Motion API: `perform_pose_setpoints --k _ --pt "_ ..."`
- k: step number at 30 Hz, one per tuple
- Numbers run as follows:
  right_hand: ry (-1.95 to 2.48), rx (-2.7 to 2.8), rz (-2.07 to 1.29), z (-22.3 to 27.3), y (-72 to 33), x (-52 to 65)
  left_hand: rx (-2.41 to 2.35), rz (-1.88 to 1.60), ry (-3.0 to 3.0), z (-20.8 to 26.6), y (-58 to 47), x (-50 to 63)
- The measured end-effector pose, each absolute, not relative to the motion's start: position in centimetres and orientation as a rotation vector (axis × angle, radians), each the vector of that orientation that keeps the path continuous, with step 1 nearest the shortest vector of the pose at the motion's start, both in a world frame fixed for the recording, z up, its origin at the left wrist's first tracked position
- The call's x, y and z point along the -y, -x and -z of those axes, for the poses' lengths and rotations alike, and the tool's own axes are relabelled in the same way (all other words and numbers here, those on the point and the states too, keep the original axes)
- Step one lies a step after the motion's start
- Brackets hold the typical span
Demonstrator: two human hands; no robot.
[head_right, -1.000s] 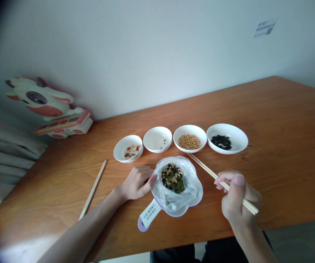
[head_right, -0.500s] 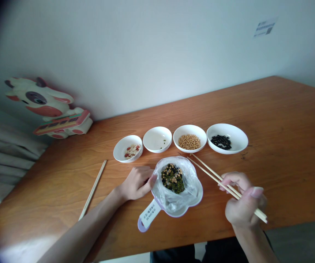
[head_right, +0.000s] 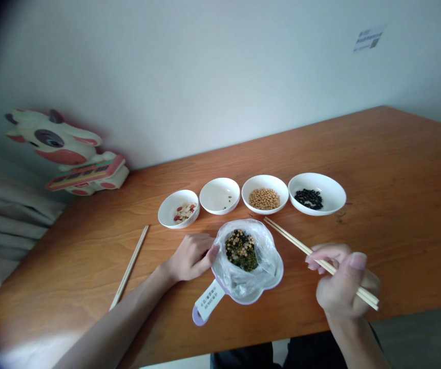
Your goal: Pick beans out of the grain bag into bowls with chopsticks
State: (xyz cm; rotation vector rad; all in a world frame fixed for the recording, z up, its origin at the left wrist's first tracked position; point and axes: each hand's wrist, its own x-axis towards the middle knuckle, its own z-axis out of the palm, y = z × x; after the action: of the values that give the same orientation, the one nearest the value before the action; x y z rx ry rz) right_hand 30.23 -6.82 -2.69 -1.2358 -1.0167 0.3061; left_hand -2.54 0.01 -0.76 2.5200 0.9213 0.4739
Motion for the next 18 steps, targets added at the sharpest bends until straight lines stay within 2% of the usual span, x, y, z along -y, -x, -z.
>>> perform_pose_setpoints --k 9,14,18 --pt "1.202 0.992 -0.237 3.5 -31.8 7.6 -0.925 -0.472 -2.516 0.7 2.5 0.0" --pt "1.012 1.004 -0.154 4.4 -33.9 6.8 -0.919 -0.479 -2.513 0.7 2.5 0.0" --pt "1.049 0.946 -0.275 4.4 -34.7 6.1 -0.925 -0.476 -2.517 0.8 2.5 0.0"
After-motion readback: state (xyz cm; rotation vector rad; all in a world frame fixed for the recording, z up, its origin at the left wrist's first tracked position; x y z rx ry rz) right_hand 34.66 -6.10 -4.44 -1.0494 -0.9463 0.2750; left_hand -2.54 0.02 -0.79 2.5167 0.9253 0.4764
